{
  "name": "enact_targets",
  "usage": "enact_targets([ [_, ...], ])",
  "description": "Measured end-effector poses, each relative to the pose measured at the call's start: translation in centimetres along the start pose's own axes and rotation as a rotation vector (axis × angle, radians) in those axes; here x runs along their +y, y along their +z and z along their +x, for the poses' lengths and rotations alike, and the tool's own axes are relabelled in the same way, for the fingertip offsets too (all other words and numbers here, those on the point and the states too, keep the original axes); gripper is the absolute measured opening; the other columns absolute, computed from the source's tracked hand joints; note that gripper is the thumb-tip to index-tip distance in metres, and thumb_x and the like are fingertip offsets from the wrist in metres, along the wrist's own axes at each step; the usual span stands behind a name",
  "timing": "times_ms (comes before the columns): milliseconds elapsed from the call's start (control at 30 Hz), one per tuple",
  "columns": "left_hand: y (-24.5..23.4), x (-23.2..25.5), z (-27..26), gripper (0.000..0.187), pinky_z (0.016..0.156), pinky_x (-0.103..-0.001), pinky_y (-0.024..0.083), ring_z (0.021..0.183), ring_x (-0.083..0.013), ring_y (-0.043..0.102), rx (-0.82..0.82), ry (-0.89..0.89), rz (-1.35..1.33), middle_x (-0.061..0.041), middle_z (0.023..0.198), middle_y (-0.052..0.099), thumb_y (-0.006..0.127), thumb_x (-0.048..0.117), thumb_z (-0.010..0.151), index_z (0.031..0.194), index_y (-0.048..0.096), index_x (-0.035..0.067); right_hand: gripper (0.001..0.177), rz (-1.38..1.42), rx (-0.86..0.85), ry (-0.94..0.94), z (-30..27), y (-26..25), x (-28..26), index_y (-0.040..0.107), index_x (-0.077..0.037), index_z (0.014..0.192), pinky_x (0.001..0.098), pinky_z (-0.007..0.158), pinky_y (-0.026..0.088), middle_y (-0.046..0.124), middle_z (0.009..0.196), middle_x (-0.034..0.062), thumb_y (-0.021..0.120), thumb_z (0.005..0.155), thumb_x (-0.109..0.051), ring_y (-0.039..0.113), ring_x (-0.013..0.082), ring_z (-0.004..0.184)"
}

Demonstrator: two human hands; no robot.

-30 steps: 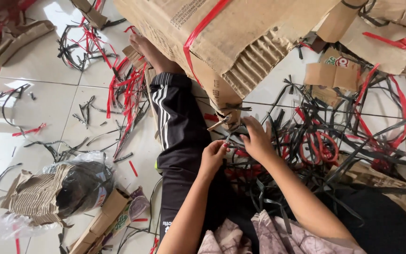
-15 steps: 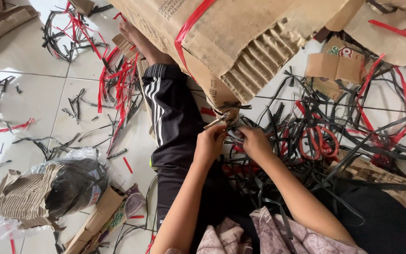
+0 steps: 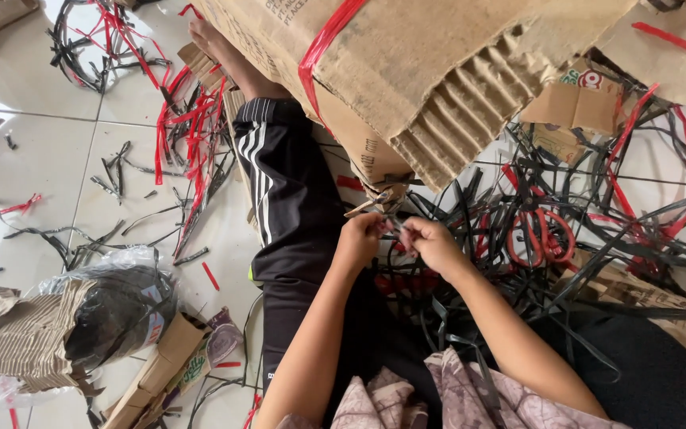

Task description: Wrapping plastic straps around chair legs to secure cardboard packaging for transport.

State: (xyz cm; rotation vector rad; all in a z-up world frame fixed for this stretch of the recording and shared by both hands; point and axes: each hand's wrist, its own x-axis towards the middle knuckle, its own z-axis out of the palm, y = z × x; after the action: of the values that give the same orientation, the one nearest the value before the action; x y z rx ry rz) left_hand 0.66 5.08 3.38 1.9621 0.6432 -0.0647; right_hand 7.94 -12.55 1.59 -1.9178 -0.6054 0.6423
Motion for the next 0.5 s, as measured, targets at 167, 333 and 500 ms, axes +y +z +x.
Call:
enact_targets([
  [167, 1.4, -1.7, 0.5, 0.017, 0.079, -0.041, 0.056, 0.084, -0.0236, 0.071, -0.035, -0.029, -0.098, -0.005, 0.077, 0.074, 0.062, 0.01, 0.094, 0.103, 0.076, 0.013, 0.009, 1.142, -0.152, 0.433, 0.7, -1.2, 0.6, 0.046, -0.014, 0.091, 0.0361, 0.066, 0.054, 0.038, 0.064, -0.001, 0.051, 0.087, -0.007, 0.053, 0.0187, 0.059],
  [333, 2.5, -3.5, 0.8, 0.018, 0.078, -0.042, 0.054, 0.084, -0.022, 0.066, -0.054, -0.033, -0.177, -0.01, 0.079, 0.073, 0.063, 0.01, 0.093, 0.106, 0.075, 0.008, 0.014, 1.059, -0.138, 0.5, 1.5, -0.5, 0.7, 0.041, -0.019, 0.082, 0.0358, 0.058, 0.047, 0.025, 0.06, -0.0075, 0.055, 0.082, -0.023, 0.04, 0.0139, 0.051],
  [500, 2.4, -2.0, 0.5, 0.011, 0.063, -0.027, 0.049, 0.07, -0.0097, 0.057, -0.126, -0.089, -0.41, 0.0, 0.074, 0.065, 0.063, 0.012, 0.095, 0.098, 0.074, 0.013, 0.037, 1.203, -0.179, 0.645, 2.2, -0.1, 0.8, 0.041, -0.022, 0.077, 0.0288, 0.047, 0.035, 0.02, 0.061, -0.0104, 0.059, 0.098, -0.045, 0.03, 0.0102, 0.048],
])
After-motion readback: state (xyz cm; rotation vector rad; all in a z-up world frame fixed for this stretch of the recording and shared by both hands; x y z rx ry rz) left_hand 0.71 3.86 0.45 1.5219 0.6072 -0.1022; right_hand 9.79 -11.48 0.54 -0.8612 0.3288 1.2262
